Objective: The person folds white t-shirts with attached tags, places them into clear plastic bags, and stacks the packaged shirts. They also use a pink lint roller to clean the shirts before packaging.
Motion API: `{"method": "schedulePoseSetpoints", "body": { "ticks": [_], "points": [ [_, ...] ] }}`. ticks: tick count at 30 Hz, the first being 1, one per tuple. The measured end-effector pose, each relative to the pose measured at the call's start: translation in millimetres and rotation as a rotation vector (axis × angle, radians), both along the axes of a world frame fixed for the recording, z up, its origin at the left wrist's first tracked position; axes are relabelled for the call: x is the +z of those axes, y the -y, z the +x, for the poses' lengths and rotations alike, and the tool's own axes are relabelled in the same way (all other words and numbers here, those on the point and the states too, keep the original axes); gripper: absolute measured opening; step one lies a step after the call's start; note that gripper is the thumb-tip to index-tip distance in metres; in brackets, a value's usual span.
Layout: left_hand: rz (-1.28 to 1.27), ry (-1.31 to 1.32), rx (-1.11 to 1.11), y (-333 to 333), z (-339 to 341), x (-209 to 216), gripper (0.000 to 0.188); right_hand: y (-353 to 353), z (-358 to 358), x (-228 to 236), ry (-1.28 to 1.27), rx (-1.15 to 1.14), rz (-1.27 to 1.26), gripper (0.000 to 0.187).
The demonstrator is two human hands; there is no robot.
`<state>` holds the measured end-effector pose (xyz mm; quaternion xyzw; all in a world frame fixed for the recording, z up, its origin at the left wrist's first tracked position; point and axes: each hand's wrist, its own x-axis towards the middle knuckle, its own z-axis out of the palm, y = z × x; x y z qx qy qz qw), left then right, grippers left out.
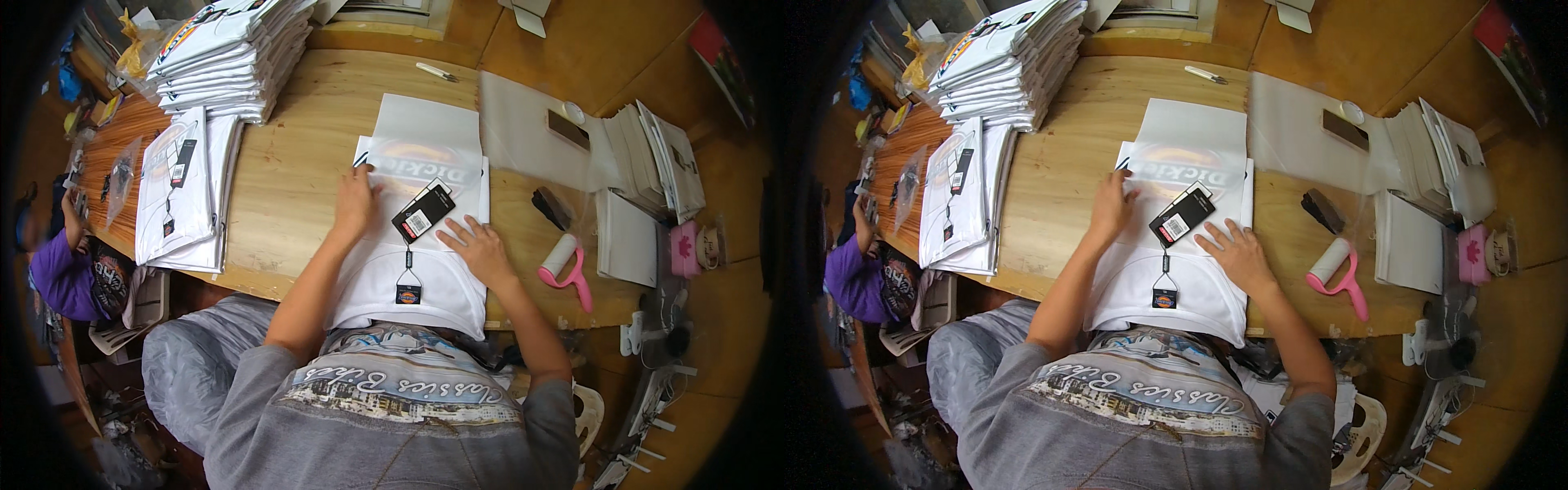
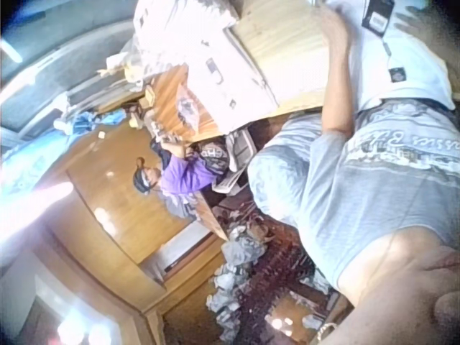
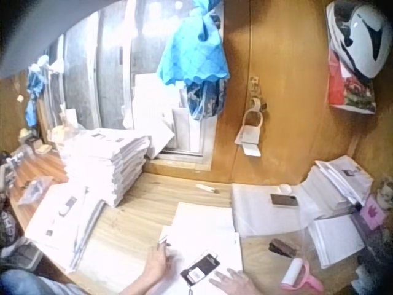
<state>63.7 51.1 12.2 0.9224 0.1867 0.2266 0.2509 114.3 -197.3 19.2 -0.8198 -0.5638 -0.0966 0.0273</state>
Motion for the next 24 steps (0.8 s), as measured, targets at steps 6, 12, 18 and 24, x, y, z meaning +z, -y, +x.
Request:
{"method": "schedulePoseSetpoints", "body": {
  "ticks": [6,12,18,24],
  "points": [
    [-0.305,-0.169,0.023,-15,1,5,0.045,-6,35,3,-0.757,-0.632,0.510,0.044],
    [-0.314,-0.118,0.077,-16,6,-2,0.044,-22,48,-16,-1.025,-0.845,0.815,0.049],
    [-0.315,-0.021,0.114,-24,21,-5,0.044,-43,77,-32,-0.887,-0.768,0.872,0.047],
    [-0.189,-0.107,0.091,-28,27,1,0.041,-61,80,-18,-0.747,-0.895,0.728,0.039]
  ]
}}
